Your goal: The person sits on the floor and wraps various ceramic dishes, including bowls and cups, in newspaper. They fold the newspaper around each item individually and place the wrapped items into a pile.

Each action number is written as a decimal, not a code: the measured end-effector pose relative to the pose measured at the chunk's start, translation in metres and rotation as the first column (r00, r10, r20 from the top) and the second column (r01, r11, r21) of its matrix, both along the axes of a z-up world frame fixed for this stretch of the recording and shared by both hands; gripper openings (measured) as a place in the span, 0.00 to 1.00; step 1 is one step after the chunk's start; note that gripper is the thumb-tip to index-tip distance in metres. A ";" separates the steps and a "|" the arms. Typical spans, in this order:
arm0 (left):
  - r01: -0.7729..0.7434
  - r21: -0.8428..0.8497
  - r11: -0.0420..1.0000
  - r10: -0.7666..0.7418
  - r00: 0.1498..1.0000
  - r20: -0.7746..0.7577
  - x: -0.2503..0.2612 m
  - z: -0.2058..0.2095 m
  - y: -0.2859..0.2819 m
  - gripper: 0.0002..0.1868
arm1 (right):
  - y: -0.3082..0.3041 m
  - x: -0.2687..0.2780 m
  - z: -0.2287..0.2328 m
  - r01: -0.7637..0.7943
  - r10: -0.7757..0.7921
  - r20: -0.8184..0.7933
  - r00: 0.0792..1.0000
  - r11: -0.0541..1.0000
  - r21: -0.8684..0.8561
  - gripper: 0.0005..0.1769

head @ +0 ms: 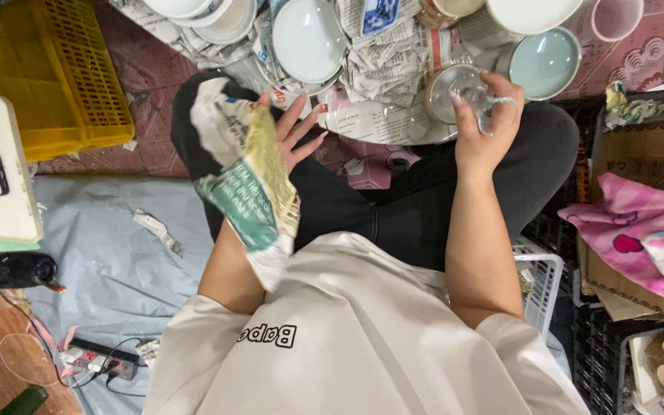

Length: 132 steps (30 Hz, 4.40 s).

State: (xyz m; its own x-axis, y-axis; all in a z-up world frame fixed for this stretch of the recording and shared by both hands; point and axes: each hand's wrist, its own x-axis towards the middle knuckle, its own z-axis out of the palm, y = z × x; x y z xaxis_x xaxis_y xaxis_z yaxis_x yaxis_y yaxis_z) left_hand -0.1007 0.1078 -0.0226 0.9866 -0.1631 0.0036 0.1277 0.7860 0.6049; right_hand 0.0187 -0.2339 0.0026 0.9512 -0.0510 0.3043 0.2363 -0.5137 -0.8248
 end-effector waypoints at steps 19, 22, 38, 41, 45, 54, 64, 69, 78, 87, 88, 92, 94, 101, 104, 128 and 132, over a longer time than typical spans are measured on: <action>-0.103 0.025 0.994 0.106 0.957 -0.269 0.002 -0.002 -0.017 0.31 | 0.009 -0.009 -0.004 0.027 -0.014 0.033 0.999 0.908 -0.417 0.44; -0.091 0.146 0.985 0.137 0.930 -0.341 -0.003 -0.010 -0.016 0.28 | 0.012 -0.017 -0.001 0.071 -0.067 0.025 0.997 0.945 -0.320 0.53; 0.135 0.671 0.729 0.001 0.980 -0.198 -0.008 0.008 -0.006 0.21 | 0.074 -0.061 0.042 -0.783 0.846 0.161 0.509 0.532 -0.322 0.21; 0.134 0.416 0.900 -0.055 0.979 -0.196 -0.023 0.049 0.030 0.26 | 0.091 -0.063 0.051 -0.798 0.862 0.235 0.450 0.506 -0.328 0.17; -0.022 0.849 0.527 0.297 0.941 -0.160 -0.045 0.090 0.054 0.24 | 0.128 -0.074 0.046 -0.845 0.899 0.112 0.422 0.436 -0.310 0.18; -0.393 0.909 -0.138 0.018 0.917 0.399 -0.091 0.133 0.019 0.19 | 0.143 -0.085 0.024 -0.896 0.937 -0.049 0.346 0.315 -0.314 0.23; -0.258 0.792 -0.554 -0.199 0.964 0.175 -0.057 0.081 0.008 0.36 | 0.125 -0.081 0.016 -0.885 0.895 -0.109 0.432 0.397 -0.244 0.25; -0.242 0.824 -0.512 -0.129 0.970 0.204 -0.059 0.076 0.006 0.34 | 0.123 -0.073 0.011 -0.886 0.879 -0.152 0.453 0.425 -0.186 0.26; -0.164 0.801 -0.575 -0.115 0.986 0.119 -0.058 0.087 0.001 0.41 | 0.117 -0.073 0.012 -0.893 0.914 -0.060 0.401 0.376 -0.247 0.18; -0.083 0.787 -0.611 -0.032 0.996 0.080 -0.095 0.118 -0.006 0.34 | 0.126 -0.084 0.025 -0.962 0.974 -0.034 0.222 0.213 -0.171 0.14; -0.091 0.753 -0.651 -0.046 0.996 0.080 -0.090 0.118 -0.004 0.31 | 0.128 -0.085 0.027 -0.965 0.974 -0.040 0.224 0.216 -0.151 0.13; -0.191 0.777 -0.601 -0.201 0.976 0.084 -0.075 0.113 -0.003 0.21 | 0.126 -0.083 0.027 -0.957 0.961 -0.061 0.271 0.262 -0.126 0.10; -0.201 0.831 -0.519 -0.224 0.970 0.095 -0.063 0.112 -0.003 0.18 | 0.124 -0.078 0.027 -0.956 0.955 -0.063 0.291 0.287 -0.062 0.11; -0.259 0.764 -0.591 -0.120 0.965 0.234 -0.046 0.100 -0.004 0.24 | 0.115 -0.081 0.006 -0.935 0.931 -0.135 0.339 0.349 0.060 0.15; -0.236 0.786 -0.571 -0.092 0.970 0.224 -0.046 0.101 -0.001 0.26 | 0.112 -0.083 -0.006 -0.892 0.891 -0.192 0.411 0.437 0.117 0.11; -0.279 0.880 -0.383 0.244 0.889 0.388 -0.119 0.086 0.050 0.27 | 0.209 -0.080 0.006 -0.491 0.461 -0.367 0.808 0.871 0.014 0.12; -0.404 0.899 -0.170 0.620 0.665 0.417 -0.145 0.106 0.033 0.22 | 0.214 -0.087 0.000 -0.467 0.451 -0.291 0.844 0.884 0.015 0.12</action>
State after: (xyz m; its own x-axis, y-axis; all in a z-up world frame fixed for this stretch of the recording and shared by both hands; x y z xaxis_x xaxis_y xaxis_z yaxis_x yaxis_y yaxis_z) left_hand -0.2460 0.1413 0.0834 0.7241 0.6367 0.2650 0.1470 -0.5179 0.8427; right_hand -0.0688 -0.0201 0.0026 0.9068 0.4213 0.0132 0.2216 -0.4497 -0.8653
